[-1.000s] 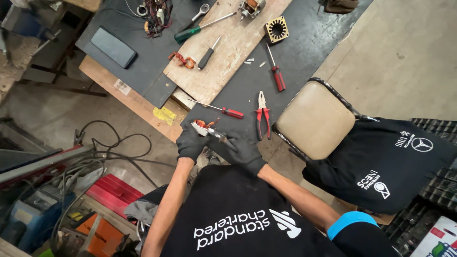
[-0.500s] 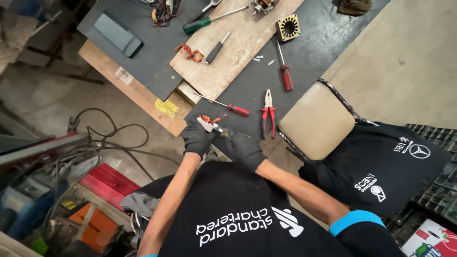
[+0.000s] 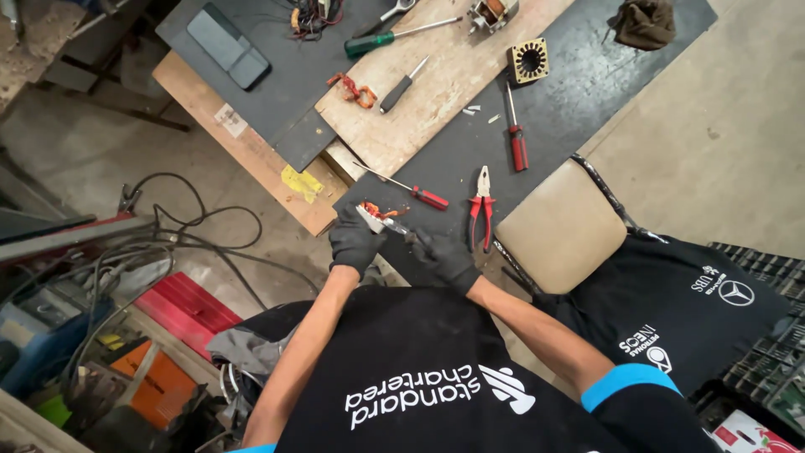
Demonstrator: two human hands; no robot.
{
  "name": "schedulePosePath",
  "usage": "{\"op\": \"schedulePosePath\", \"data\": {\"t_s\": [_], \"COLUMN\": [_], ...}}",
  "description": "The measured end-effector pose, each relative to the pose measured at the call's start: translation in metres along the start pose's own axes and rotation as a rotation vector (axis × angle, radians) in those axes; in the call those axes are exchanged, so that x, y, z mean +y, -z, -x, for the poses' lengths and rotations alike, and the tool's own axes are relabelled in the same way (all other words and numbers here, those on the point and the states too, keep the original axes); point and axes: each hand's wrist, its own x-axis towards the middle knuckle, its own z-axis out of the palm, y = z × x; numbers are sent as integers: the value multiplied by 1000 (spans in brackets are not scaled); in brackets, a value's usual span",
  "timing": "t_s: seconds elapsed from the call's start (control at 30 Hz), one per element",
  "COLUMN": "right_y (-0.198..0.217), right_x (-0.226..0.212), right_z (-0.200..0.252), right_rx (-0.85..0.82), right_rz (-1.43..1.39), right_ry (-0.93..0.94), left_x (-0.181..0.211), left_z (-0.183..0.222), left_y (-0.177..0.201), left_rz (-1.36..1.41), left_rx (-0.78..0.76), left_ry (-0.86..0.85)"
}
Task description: Repairing an electrical stator by cutting and stripping wires using pliers at a workbench
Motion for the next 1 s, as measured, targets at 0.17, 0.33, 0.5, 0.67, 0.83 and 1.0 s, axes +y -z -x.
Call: {"op": "schedulePosePath", "data": {"t_s": [0.17,0.33,0.5,0.67,0.83,1.0], "right_y": [29,48,74,74,58,27], "right_x": [-23,-25,-30,-26,-8,17], "right_z": [-17,-32,-46,-50,-52,-40], "right_rx": [-28,24,-212,-341,5,256], "right_rz": [-7,76,72,-76,136,108], "right_ry": [-79,-100,-123,-231,146,369], "left_x": [8,-5,-10,-14,-2,-23], "left_z": [11,3,-2,-8,-4,-8], "left_y": [14,-4,-10,-20,-10,-40], "left_rz": [-13,15,86,110,64,91], "left_rx": [71,112,101,2,6,12], "left_ry": [-55,-49,-24,-2,14,-2]}}
